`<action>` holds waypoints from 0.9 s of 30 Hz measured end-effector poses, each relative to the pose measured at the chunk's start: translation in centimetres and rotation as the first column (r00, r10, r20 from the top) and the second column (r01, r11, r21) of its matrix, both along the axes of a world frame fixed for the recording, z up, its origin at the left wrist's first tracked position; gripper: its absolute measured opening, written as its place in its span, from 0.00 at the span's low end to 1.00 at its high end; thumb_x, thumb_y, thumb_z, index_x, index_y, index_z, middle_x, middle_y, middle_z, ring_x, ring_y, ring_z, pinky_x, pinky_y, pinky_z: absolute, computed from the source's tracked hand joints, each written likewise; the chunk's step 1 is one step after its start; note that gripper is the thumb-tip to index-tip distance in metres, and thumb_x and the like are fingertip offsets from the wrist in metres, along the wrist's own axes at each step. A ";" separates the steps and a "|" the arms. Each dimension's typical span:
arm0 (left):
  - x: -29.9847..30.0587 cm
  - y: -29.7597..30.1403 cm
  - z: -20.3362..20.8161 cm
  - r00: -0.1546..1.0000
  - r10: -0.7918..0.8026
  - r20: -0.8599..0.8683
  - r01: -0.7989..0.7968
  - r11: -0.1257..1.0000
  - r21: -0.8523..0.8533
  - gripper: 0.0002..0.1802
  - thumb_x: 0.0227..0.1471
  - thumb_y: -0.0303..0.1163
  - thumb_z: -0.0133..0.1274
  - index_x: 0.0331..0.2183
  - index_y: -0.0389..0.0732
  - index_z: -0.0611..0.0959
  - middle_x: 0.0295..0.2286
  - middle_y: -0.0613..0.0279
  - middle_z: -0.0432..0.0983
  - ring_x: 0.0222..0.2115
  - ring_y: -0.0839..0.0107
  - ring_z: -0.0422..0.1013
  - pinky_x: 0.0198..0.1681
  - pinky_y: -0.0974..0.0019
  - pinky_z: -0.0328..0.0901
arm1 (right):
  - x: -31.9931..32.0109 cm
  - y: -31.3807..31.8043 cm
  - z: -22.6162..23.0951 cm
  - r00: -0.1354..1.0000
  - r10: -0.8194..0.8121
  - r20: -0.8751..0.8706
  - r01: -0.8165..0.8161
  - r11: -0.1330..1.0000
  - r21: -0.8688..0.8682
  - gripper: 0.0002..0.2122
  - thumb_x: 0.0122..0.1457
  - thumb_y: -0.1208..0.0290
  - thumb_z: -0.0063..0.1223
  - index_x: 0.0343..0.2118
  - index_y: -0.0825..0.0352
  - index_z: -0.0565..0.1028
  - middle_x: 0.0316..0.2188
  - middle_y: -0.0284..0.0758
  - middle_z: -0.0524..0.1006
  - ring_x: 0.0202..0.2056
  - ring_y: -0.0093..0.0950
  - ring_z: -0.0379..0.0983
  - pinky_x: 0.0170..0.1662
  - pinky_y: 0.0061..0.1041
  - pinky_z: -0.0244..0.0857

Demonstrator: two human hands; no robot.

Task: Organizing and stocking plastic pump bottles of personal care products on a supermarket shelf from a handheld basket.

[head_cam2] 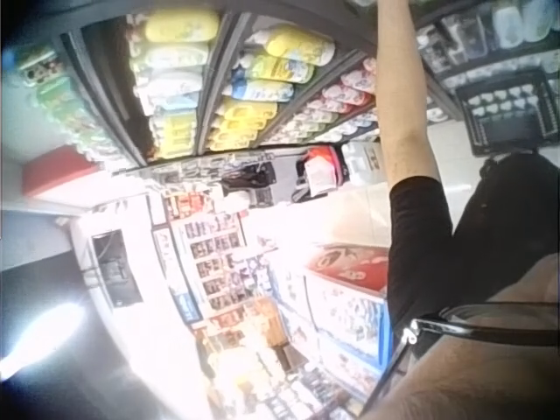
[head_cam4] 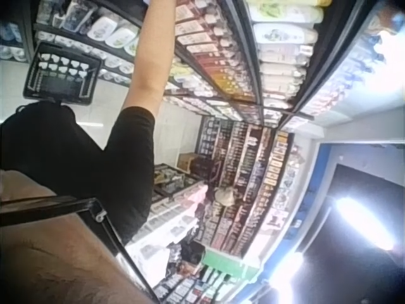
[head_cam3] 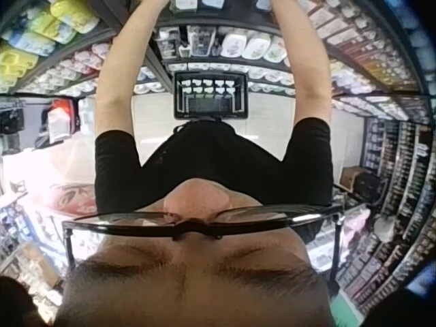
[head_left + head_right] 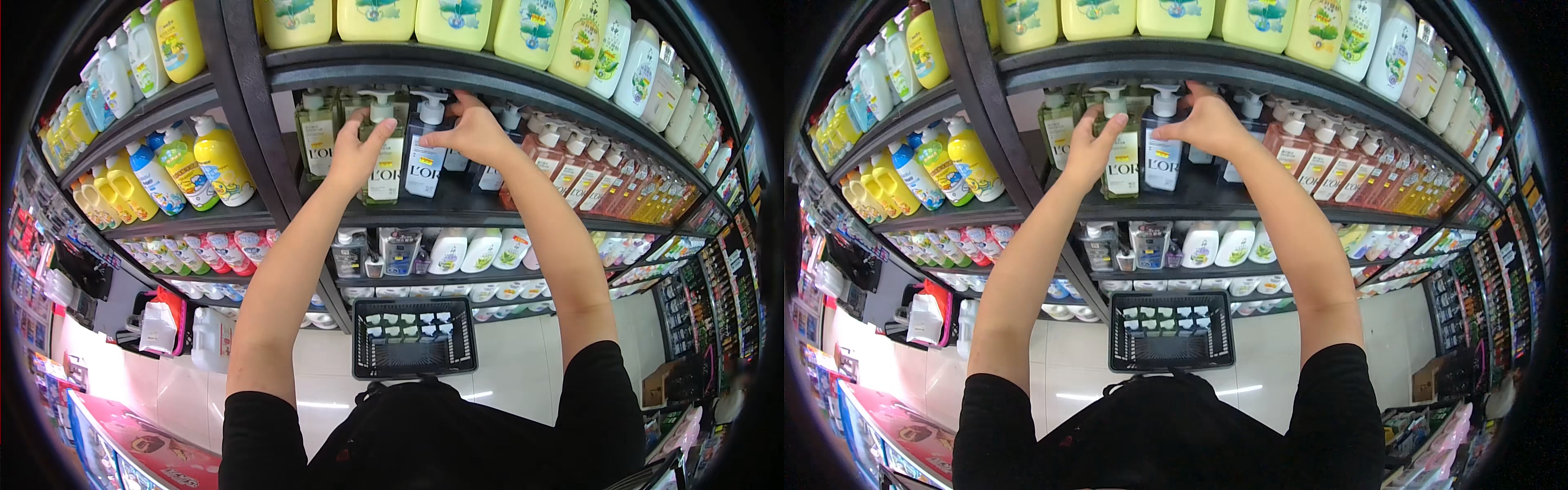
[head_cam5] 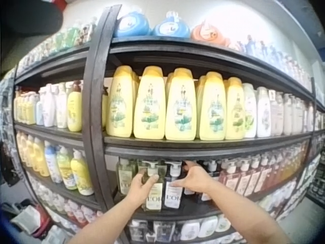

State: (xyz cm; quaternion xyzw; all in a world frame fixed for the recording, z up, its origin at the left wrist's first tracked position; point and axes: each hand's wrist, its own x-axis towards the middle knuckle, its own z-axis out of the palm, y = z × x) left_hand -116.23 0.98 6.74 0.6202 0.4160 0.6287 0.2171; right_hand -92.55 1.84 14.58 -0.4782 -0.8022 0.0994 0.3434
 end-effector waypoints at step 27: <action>1.2 -0.8 -5.3 0.956 -0.207 0.206 0.240 0.959 -0.152 0.40 0.52 0.35 0.72 0.58 0.32 0.68 0.47 0.53 0.78 0.46 0.68 0.76 0.51 0.65 0.71 | -1.0 -0.3 -13.1 0.844 0.129 -0.521 -0.315 0.905 -0.285 0.33 0.45 0.65 0.79 0.52 0.76 0.74 0.45 0.42 0.83 0.46 0.29 0.81 0.53 0.29 0.72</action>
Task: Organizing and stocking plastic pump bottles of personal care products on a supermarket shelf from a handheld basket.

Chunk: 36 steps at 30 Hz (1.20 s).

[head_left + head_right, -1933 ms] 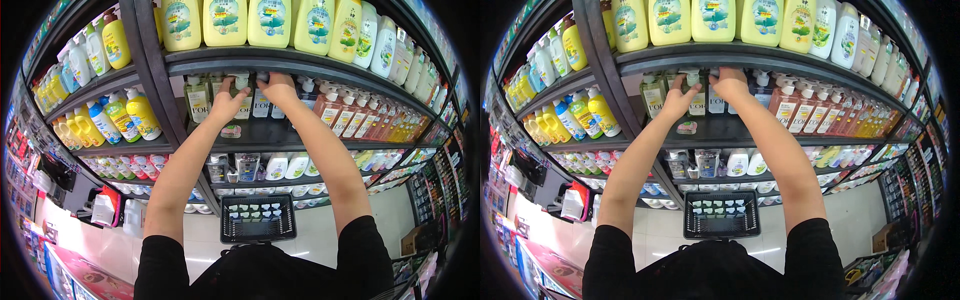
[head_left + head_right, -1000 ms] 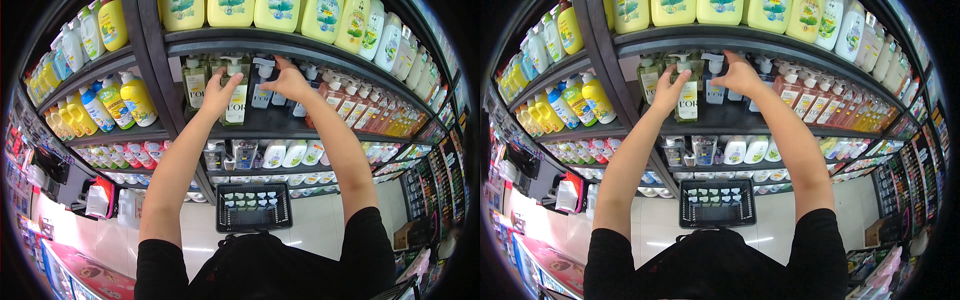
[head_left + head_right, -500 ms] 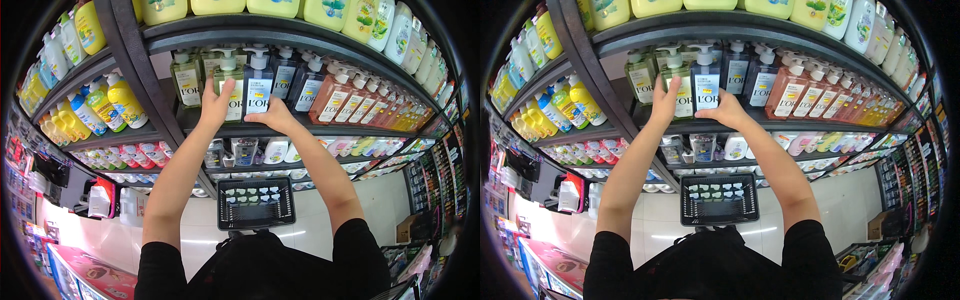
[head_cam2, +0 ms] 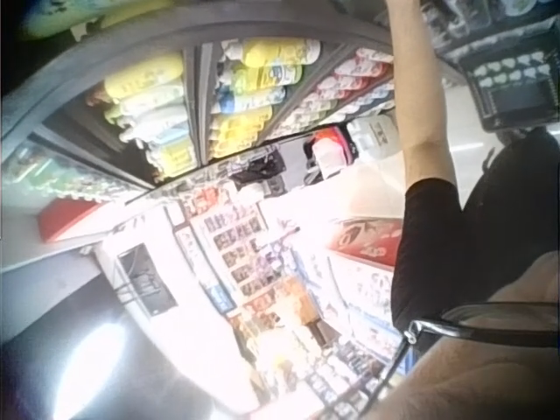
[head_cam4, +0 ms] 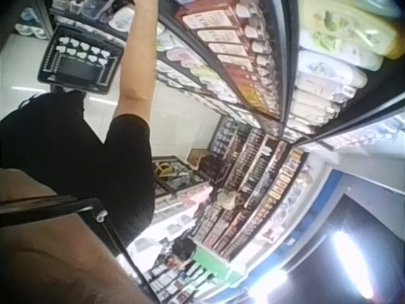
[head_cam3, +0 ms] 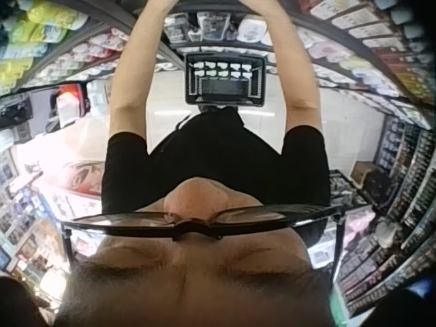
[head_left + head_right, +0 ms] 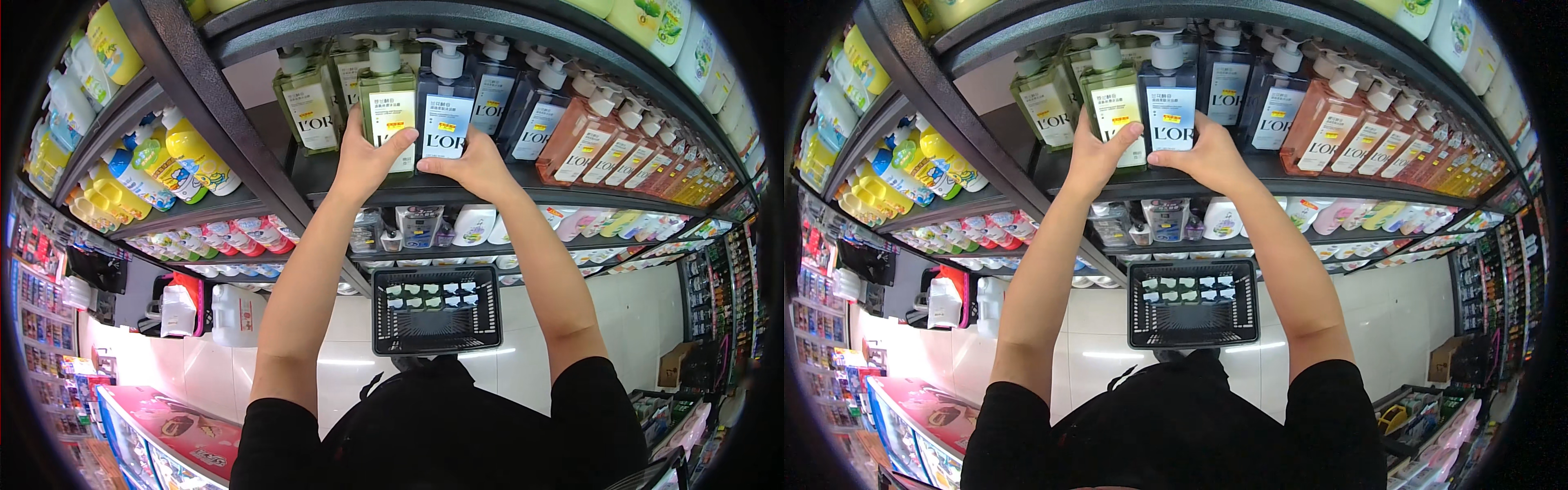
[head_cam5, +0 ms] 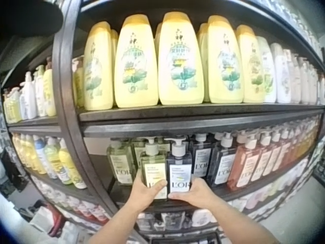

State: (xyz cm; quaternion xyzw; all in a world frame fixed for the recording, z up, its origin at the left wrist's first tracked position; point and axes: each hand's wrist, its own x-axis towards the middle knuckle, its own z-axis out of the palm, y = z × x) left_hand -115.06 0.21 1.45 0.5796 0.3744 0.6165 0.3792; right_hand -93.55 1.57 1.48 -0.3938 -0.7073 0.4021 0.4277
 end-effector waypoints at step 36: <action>0.1 -0.1 -0.5 1.000 0.018 -0.009 -0.018 0.999 0.029 0.39 0.59 0.52 0.63 0.56 0.30 0.70 0.47 0.51 0.78 0.48 0.67 0.74 0.53 0.65 0.68 | -1.0 -0.6 1.1 0.984 -0.178 -0.029 0.176 0.982 -0.072 0.32 0.56 0.48 0.69 0.51 0.74 0.76 0.46 0.45 0.82 0.45 0.31 0.80 0.50 0.30 0.71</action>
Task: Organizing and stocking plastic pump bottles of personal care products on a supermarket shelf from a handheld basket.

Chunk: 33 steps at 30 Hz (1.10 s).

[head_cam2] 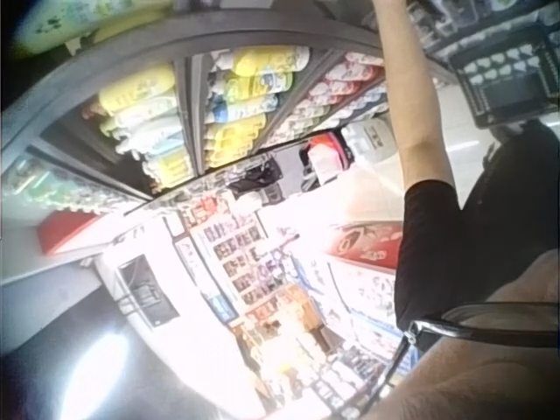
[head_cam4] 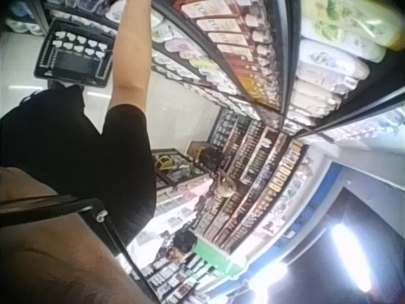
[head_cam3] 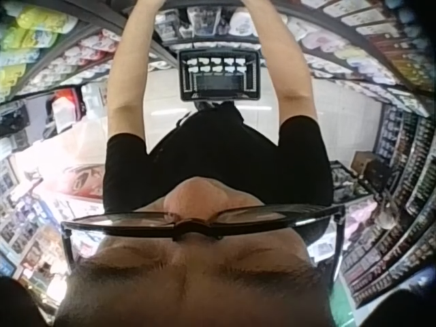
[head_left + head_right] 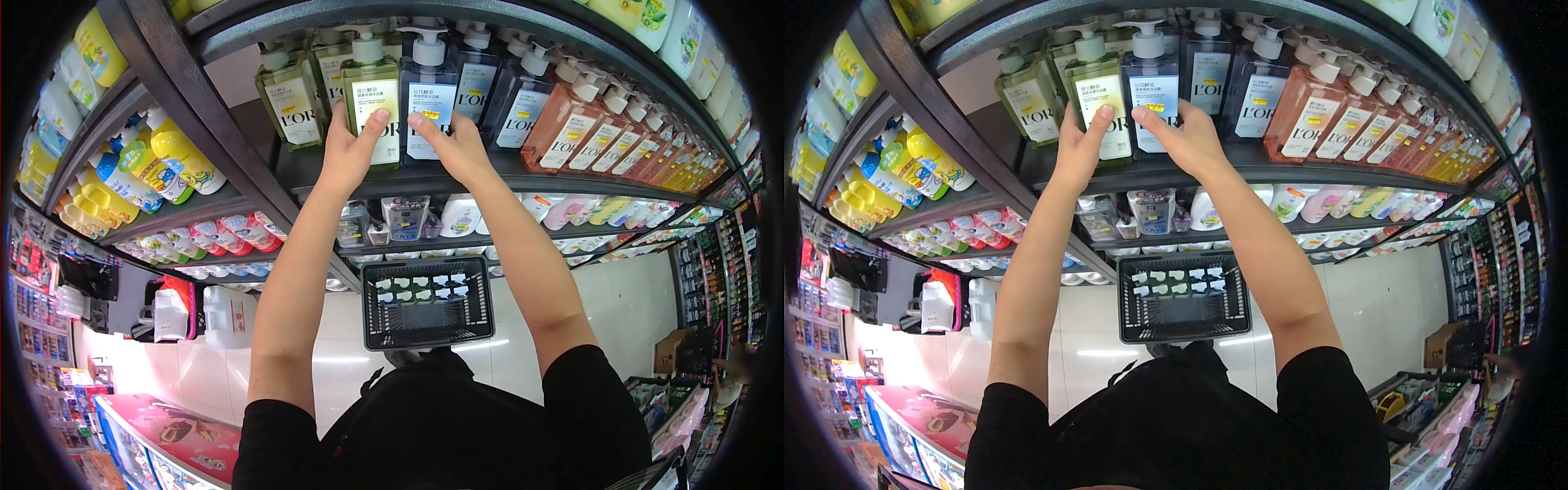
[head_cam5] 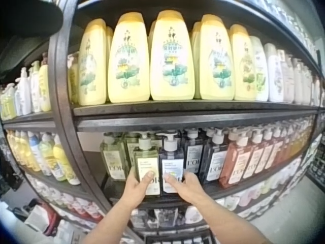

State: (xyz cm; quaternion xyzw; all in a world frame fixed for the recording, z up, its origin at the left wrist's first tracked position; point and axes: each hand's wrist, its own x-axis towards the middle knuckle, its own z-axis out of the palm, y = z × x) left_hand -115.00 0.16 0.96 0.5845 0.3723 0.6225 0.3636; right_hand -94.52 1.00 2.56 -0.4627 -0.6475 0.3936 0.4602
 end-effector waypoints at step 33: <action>-0.5 -0.6 0.4 0.993 -0.097 0.067 0.098 0.995 -0.007 0.38 0.58 0.45 0.65 0.59 0.32 0.68 0.51 0.50 0.75 0.51 0.67 0.72 0.55 0.63 0.67 | -0.2 -0.5 -0.6 0.987 0.089 -0.137 -0.077 0.993 0.092 0.29 0.64 0.51 0.61 0.56 0.72 0.71 0.48 0.42 0.79 0.48 0.28 0.75 0.53 0.28 0.68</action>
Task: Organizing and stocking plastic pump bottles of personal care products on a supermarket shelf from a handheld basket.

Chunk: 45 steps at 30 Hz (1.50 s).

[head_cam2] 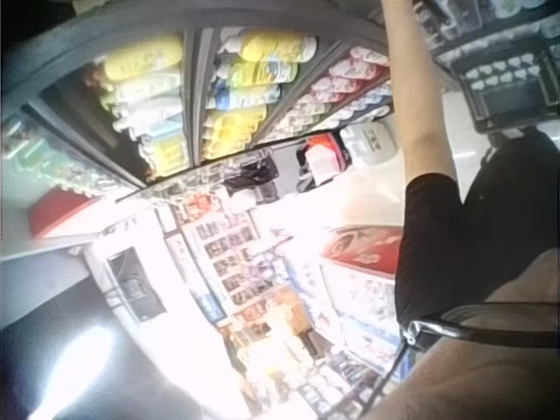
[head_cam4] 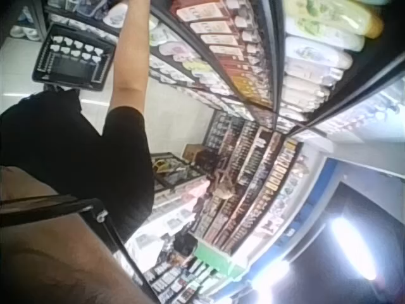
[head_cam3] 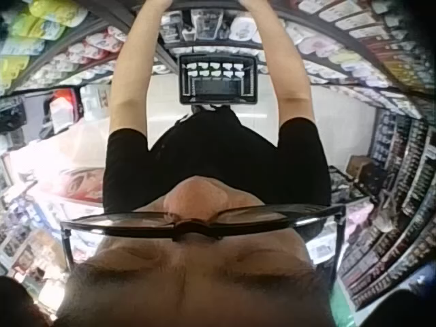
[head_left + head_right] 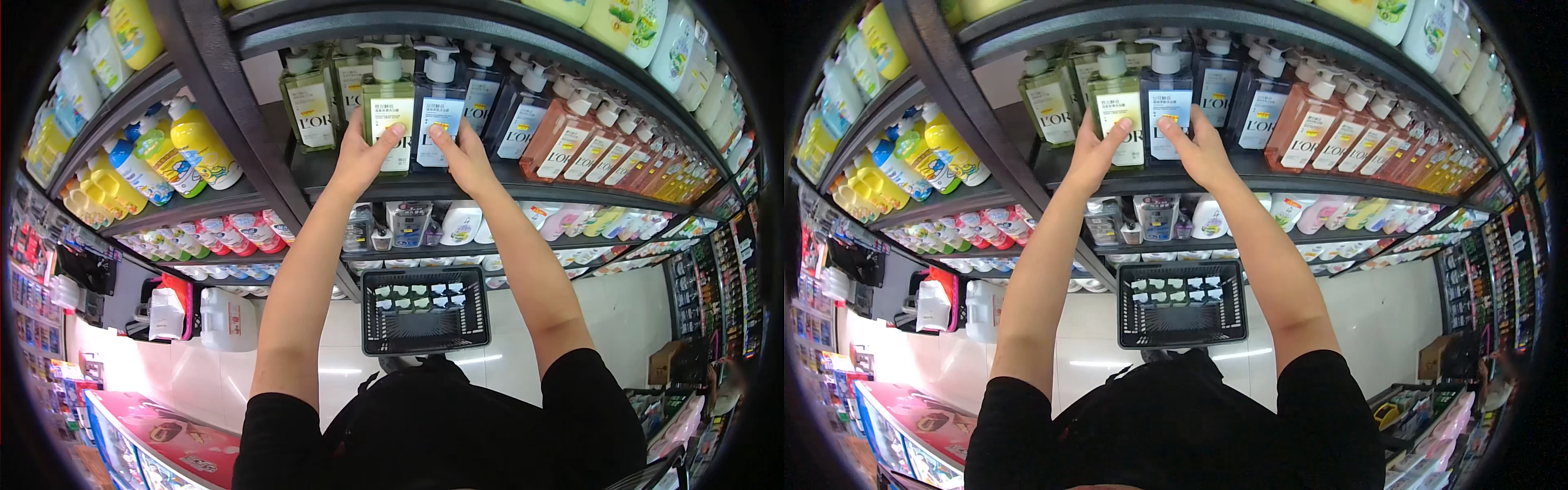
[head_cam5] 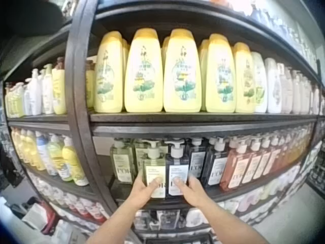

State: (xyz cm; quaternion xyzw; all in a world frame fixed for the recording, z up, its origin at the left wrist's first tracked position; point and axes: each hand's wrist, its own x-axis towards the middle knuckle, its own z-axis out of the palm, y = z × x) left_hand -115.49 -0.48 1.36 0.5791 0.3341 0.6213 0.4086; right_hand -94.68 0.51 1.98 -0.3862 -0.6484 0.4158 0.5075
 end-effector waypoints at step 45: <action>2.8 -15.6 3.5 0.948 -0.116 -0.296 0.009 0.940 -0.342 0.22 0.57 0.42 0.67 0.40 0.30 0.87 0.36 0.59 0.84 0.37 0.77 0.77 0.43 0.69 0.72 | 14.9 -11.6 -4.0 0.905 0.406 0.127 -0.340 0.870 -0.358 0.14 0.67 0.59 0.60 0.45 0.66 0.80 0.36 0.26 0.79 0.39 0.17 0.73 0.45 0.23 0.68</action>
